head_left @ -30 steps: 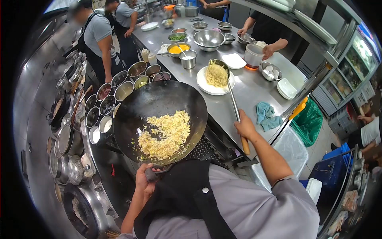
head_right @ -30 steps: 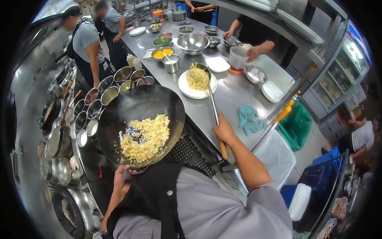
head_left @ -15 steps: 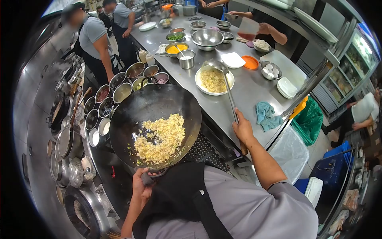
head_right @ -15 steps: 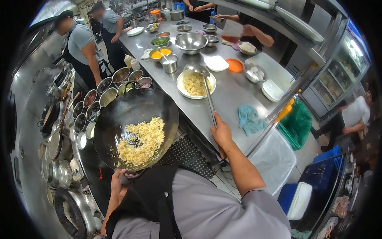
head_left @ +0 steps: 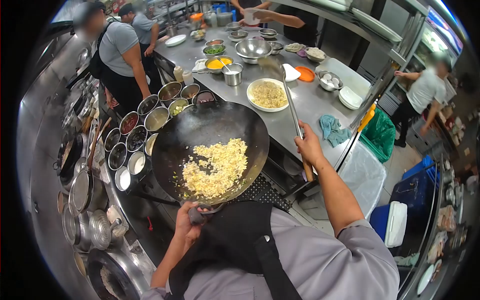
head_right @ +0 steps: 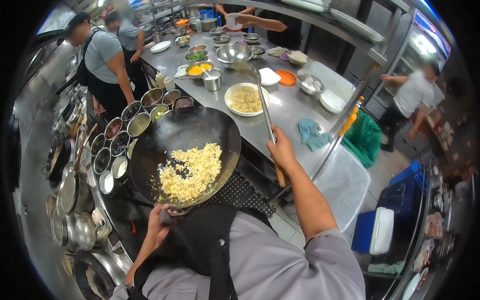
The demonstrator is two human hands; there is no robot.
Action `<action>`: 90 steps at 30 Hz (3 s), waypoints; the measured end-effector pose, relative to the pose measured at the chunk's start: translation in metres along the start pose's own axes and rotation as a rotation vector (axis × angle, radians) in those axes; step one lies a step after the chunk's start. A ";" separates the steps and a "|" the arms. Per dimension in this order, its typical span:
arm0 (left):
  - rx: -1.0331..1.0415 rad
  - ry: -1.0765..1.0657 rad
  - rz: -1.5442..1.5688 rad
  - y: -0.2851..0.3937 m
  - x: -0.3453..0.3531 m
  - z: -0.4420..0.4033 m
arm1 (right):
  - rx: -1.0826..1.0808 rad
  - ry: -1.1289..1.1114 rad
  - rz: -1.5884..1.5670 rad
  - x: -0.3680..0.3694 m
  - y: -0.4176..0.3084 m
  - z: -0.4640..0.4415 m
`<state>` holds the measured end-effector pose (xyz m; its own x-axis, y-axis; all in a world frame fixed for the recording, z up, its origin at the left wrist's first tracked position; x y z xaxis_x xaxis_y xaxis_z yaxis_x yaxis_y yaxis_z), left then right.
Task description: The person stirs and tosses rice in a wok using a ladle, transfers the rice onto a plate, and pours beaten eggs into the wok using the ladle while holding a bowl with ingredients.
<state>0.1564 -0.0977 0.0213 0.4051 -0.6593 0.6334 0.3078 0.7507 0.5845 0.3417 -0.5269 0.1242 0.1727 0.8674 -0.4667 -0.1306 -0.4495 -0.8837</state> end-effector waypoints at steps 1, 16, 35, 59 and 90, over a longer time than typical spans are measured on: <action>-0.006 -0.009 -0.004 0.005 -0.008 -0.003 | -0.049 0.034 -0.049 -0.004 -0.018 0.026; -0.234 -0.207 0.154 0.001 0.042 0.003 | 0.086 -0.169 -0.324 0.093 0.008 0.290; -0.462 -0.230 0.258 0.006 0.027 0.007 | 0.331 -0.097 -0.444 0.058 -0.051 0.332; -0.464 -0.342 -0.030 -0.010 -0.018 0.012 | 0.947 -0.790 -1.344 0.143 -0.068 0.351; -0.012 -0.071 0.036 0.001 0.043 -0.024 | 0.280 -0.325 -0.337 -0.017 0.044 -0.074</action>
<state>0.1951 -0.1245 0.0371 0.3541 -0.6325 0.6889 0.3043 0.7744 0.5546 0.4047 -0.5777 0.0906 -0.0547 0.9949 -0.0853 -0.3825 -0.0997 -0.9186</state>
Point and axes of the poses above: each hand's wrist, its own z-axis away from the middle knuckle, its own x-axis out of the palm, y = z × x, the point moved 10 cm from there along -z, towards the middle knuckle, and after that the axes turned 8 degrees about x, right-handed, at the moved point
